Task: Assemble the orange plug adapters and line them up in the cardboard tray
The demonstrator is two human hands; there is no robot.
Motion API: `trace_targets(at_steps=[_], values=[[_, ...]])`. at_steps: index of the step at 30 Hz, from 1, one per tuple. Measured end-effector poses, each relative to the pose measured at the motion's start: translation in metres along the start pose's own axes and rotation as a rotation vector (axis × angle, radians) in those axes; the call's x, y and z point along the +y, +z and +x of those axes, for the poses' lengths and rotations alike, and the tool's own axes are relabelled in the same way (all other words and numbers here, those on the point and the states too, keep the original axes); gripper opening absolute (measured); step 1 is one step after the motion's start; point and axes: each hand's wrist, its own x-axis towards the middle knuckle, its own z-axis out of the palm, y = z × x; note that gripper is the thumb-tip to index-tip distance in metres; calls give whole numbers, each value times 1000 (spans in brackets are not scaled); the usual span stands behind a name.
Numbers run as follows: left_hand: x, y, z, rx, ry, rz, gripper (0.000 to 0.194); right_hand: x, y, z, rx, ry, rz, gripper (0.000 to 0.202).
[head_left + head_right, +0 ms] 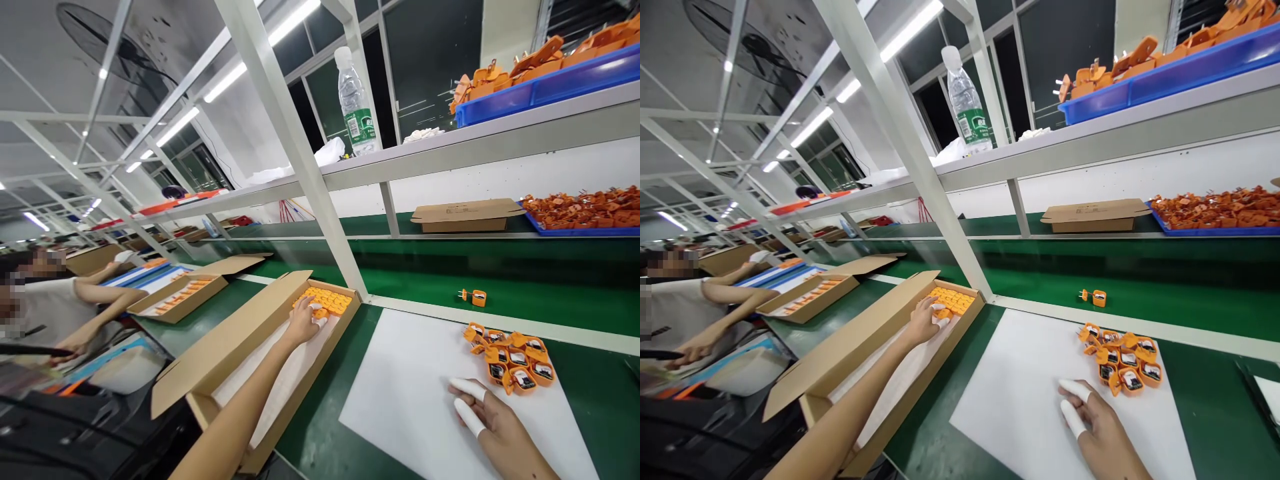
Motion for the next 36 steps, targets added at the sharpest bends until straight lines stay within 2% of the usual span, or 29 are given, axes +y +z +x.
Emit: trace_targets(at_steps=[4,7,11,14,18,20,22,24,26,28,30,33,36], values=[[-4,7,1,39,3,-10,40,0,5,-2,59,-17,-23,50],[-4,10,-1,75,9,-32,46,3,6,-2,53,-35,-31,50],[1,3,-2,108,-6,-59,55,6,4,-1,27,-56,-6,45],[10,-19,0,146,-2,-84,59,5,3,0,-2,-104,16,36],[42,-69,4,180,77,-164,57,-7,-2,-2,-114,-178,-20,33],[70,-90,3,90,132,-272,55,-15,-4,-2,-141,-200,-49,37],[105,-98,1,-90,236,-422,52,-22,-5,-3,-165,-217,-53,41],[144,-93,-2,-270,369,-554,47,-26,-5,-3,-188,-227,-37,45],[183,-75,-2,-356,467,-626,43,-28,-5,-3,-195,-247,-32,49],[220,-51,4,-349,513,-647,45,-29,-4,-3,-186,-261,-37,50],[253,-26,13,-299,506,-658,55,-31,-4,-3,-179,-262,-46,49],[296,5,32,-217,407,-677,68,-36,-5,-2,-169,-257,-55,41],[324,26,48,-183,275,-703,70,-39,-6,-2,-150,-245,-50,35]])
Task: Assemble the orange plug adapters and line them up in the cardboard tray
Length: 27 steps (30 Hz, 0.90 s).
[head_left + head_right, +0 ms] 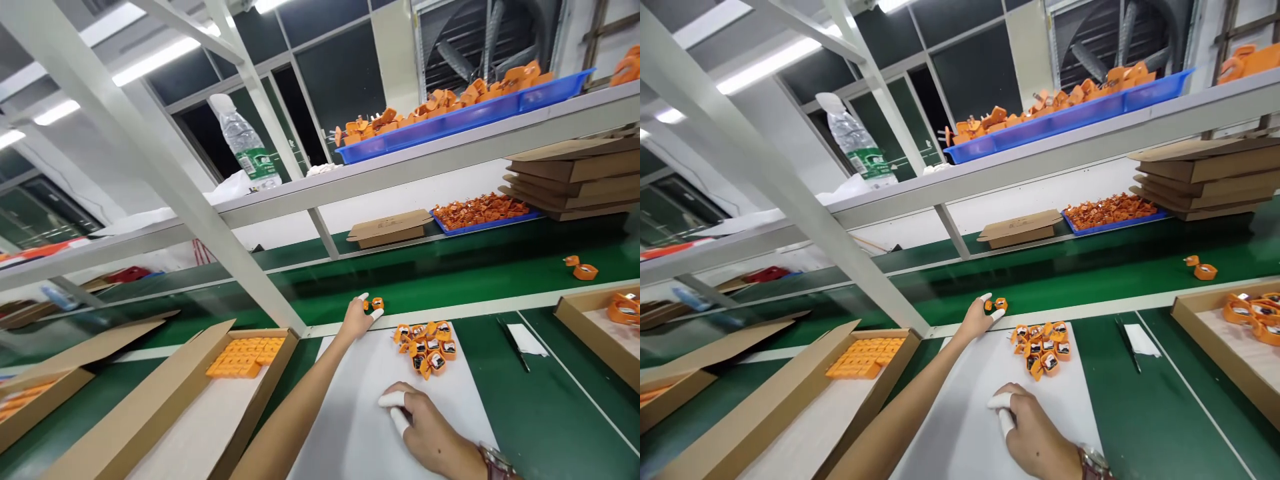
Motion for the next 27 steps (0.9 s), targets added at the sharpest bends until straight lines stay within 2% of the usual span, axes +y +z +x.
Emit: trace_targets(at_steps=[2,4,8,11,14,16,18,20,22,25,27], values=[[0,10,10,29,-61,-30,60,0,1,0,20,25,6,32],[-1,12,14,48,-106,-68,48,3,3,1,40,38,7,31],[2,-2,0,31,-104,-188,41,10,8,2,74,31,-5,24],[15,-25,-35,-54,-2,-308,44,11,8,3,118,69,117,19],[37,-53,-86,-202,143,-375,38,2,3,5,173,198,392,41],[51,-68,-119,-331,317,-328,31,-9,-2,6,169,253,537,51],[59,-77,-146,-411,437,-270,29,-19,-5,7,118,267,623,49],[60,-77,-163,-447,478,-252,27,-27,-7,7,52,290,660,43],[52,-69,-173,-412,439,-318,37,-30,-7,8,23,321,675,39],[34,-50,-179,-271,237,-629,71,-28,-5,8,76,346,702,41],[25,-40,-181,-271,80,-858,69,-24,-5,9,126,329,673,50]])
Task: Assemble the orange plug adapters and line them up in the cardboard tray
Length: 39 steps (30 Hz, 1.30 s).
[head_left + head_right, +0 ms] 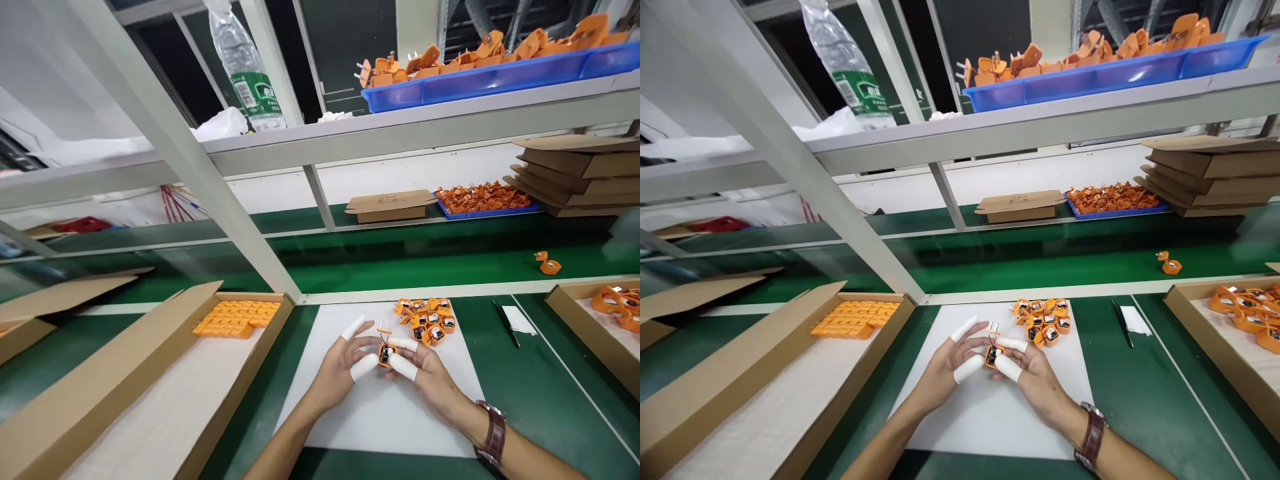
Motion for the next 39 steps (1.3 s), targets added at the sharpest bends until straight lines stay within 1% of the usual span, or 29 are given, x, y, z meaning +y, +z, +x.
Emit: trace_targets(at_steps=[2,4,6,8,9,11,14,16,19,21,25,28,30,31,33,34,36,39], values=[[-5,4,-2,-58,-111,-160,53,4,-1,1,38,-60,-78,53],[-4,10,-3,-124,-181,-245,42,9,-3,2,65,-114,-200,48],[-1,16,-4,-126,-193,-269,39,13,-4,1,77,-185,-338,43],[1,20,-4,-96,-174,-215,37,15,-4,-1,61,-284,-439,39],[0,21,-5,-74,-144,-163,35,15,-5,-2,53,-337,-464,39],[-5,21,-6,1,-14,7,29,13,-5,-4,51,-398,-486,35],[-15,19,-11,153,280,342,28,9,-6,-3,90,-358,-485,21],[-20,17,-13,210,400,502,32,8,-7,-2,121,-313,-460,21],[-23,16,-13,260,445,620,32,8,-9,0,156,-303,-432,25],[-24,16,-13,272,469,672,30,8,-9,1,168,-294,-427,25],[-23,18,-12,282,503,692,30,8,-9,3,179,-208,-386,26],[-20,18,-12,298,458,640,26,6,-10,4,147,-177,-414,28],[-18,17,-11,288,376,544,21,6,-12,3,132,-224,-466,26],[-18,17,-10,271,315,466,19,6,-13,2,126,-271,-515,23],[-20,17,-9,234,172,282,15,7,-14,0,102,-412,-677,19],[-21,18,-8,222,104,200,15,7,-14,-1,79,-499,-775,22],[-24,19,-7,220,-6,91,15,6,-12,-3,14,-675,-947,34],[-25,21,-7,227,-102,-7,16,1,-5,-5,-61,-870,-1063,48]])
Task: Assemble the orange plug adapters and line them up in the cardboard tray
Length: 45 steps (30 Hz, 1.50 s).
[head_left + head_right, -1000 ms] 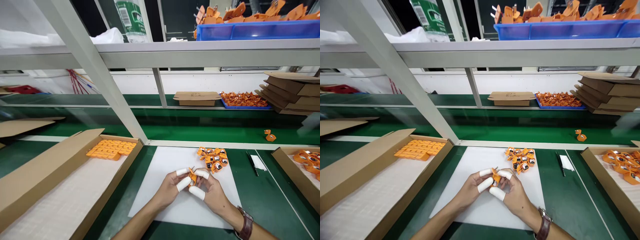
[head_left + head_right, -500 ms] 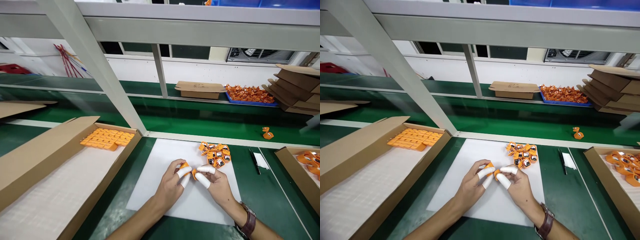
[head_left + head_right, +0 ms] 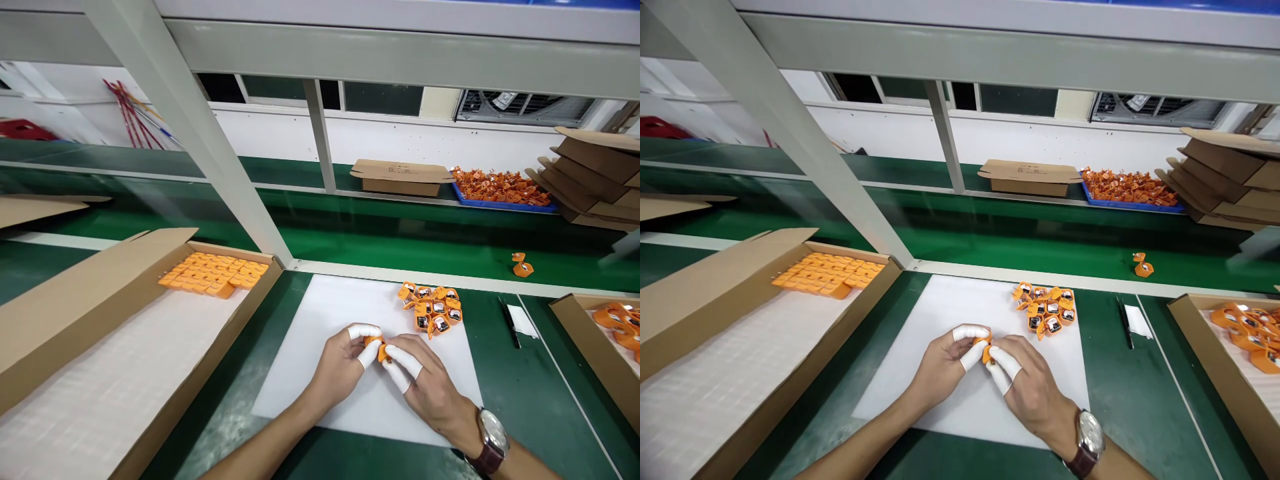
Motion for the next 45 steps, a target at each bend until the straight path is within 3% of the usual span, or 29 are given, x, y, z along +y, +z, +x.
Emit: trace_targets(at_steps=[5,9,13,18,22,25,33,45], values=[[9,-5,2,-115,-88,-83,29,-3,-4,7,-3,-69,-101,52],[16,-6,1,-231,-62,-65,35,0,-5,5,-10,-71,-176,50],[16,-1,-1,-251,-51,-120,40,-2,-5,4,-18,-56,-149,52],[17,-4,-1,-165,-109,-153,39,-1,-4,-2,-88,248,152,41],[24,-9,-3,-188,-101,-159,32,8,3,-8,-74,551,453,33],[25,-9,-4,-219,-78,-145,25,12,5,-7,-113,668,613,39],[18,-6,-7,-320,-27,-145,29,10,7,-4,-91,707,696,45],[18,0,-4,-259,-18,-112,24,15,4,-9,-175,708,689,50]])
